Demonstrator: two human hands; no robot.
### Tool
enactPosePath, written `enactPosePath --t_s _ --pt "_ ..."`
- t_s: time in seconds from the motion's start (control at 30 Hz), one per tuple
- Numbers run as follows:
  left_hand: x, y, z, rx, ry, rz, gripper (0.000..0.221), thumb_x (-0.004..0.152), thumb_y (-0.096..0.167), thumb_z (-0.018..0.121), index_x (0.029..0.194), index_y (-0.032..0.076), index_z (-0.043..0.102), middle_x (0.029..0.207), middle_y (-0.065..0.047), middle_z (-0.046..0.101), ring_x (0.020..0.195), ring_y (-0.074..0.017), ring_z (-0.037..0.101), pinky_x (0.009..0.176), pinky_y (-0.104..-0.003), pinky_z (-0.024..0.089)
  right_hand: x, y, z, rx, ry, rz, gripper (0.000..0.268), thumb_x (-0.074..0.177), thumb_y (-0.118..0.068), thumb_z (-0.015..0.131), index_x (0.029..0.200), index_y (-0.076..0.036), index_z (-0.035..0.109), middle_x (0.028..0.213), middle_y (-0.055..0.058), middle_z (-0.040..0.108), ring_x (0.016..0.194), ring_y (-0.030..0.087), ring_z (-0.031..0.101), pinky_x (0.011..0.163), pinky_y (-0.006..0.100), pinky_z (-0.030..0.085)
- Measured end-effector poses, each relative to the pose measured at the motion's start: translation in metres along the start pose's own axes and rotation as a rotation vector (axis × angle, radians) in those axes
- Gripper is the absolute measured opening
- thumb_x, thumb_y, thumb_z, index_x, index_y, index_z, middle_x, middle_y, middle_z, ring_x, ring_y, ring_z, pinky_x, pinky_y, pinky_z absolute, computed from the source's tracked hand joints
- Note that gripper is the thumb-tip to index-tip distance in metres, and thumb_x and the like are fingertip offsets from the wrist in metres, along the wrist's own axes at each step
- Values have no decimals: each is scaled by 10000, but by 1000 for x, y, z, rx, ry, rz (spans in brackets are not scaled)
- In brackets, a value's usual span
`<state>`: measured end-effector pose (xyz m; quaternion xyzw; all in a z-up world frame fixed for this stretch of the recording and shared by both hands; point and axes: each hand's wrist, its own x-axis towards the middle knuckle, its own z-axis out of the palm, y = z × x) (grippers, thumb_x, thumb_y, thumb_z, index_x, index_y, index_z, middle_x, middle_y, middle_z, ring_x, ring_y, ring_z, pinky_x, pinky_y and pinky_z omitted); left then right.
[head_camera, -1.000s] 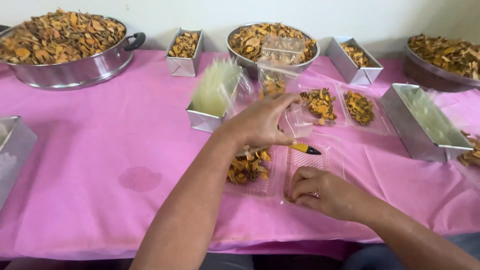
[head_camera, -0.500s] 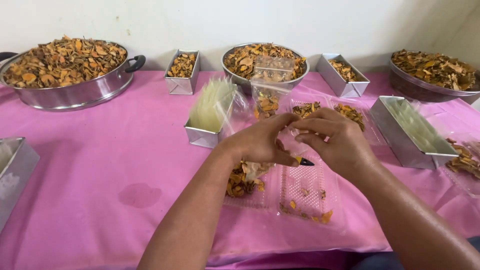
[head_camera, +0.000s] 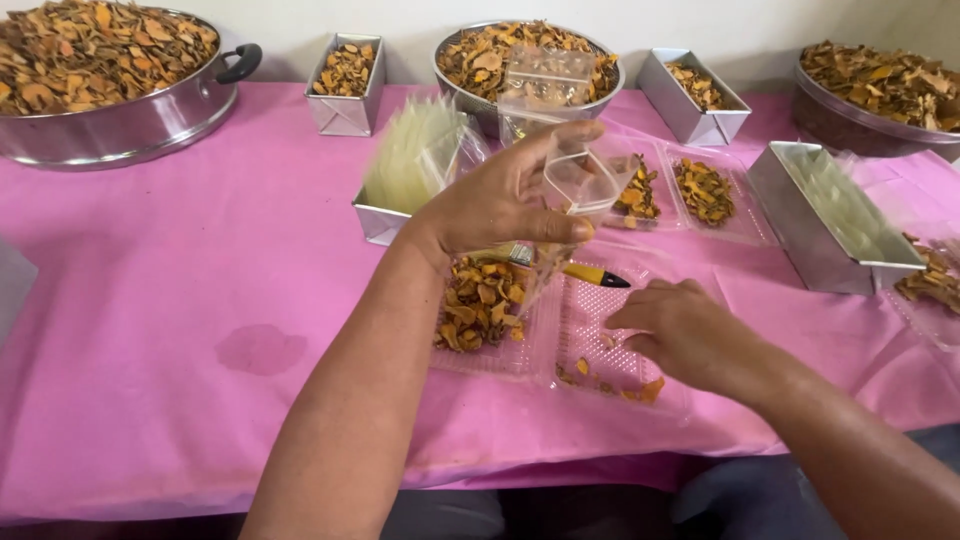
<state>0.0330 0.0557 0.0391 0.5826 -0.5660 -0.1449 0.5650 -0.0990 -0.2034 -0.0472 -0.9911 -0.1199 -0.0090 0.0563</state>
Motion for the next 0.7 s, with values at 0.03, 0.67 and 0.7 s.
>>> enactPosePath --t_s 0.03,0.67,0.7 --pt "0 0 -1 29 -10 -14 946 817 458 786 1547 93 307 1702 -185 151 1462 -351 463 1087 -441 582 2 9 18 -66 -13 -98 293 860 -258 743 1146 -307 788 1057 -130 769 1084 205 621 969 464 402" --pt "-6 -1 10 569 -12 -244 1134 768 435 923 1589 14 265 1552 -247 451 1457 -401 394 1229 -587 267 -5 27 27 -410 -252 31 34 908 -306 641 927 -321 666 986 -168 662 1126 82 578 1153 402 339" --pt "-6 6 10 619 -12 -255 1119 767 412 926 1584 11 275 1534 -244 471 1448 -399 407 1223 -585 275 -2 29 30 -390 -252 33 43 915 -298 629 911 -324 662 974 -169 661 1127 76 576 1171 409 320"
